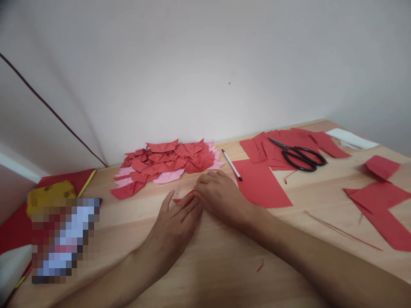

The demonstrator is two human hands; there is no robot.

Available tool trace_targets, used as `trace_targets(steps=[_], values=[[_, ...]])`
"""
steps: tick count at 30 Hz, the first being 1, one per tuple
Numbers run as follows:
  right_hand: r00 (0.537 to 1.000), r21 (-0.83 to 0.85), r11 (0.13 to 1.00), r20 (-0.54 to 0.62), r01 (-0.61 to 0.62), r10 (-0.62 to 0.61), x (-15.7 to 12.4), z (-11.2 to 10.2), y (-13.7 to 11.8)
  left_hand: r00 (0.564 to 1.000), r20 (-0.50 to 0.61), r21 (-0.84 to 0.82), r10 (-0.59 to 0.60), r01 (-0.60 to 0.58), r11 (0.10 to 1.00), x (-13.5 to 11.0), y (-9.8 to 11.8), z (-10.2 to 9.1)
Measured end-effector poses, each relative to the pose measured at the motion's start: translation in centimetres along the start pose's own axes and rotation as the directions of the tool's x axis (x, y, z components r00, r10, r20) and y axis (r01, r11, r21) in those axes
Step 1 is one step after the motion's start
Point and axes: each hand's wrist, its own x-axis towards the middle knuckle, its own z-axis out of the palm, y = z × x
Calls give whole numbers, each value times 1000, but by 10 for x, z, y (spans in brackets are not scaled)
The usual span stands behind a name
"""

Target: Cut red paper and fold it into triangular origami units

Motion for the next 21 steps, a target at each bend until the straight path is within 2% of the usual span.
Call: trace_targets(steps=[3,8,21], values=[[999,-41,998,1,54,-54,-1,1,-7,1000,-9,-12,-1,1,1000,-1,0,4],[995,-67,994,63,82,-78,0,6,-10,1000,-22,-3,8,-8,1000,-1,2,4],[999,-182,983,-15,40,-44,-5,21,-8,1000,23,43,19,-20,999,-2,3,3]])
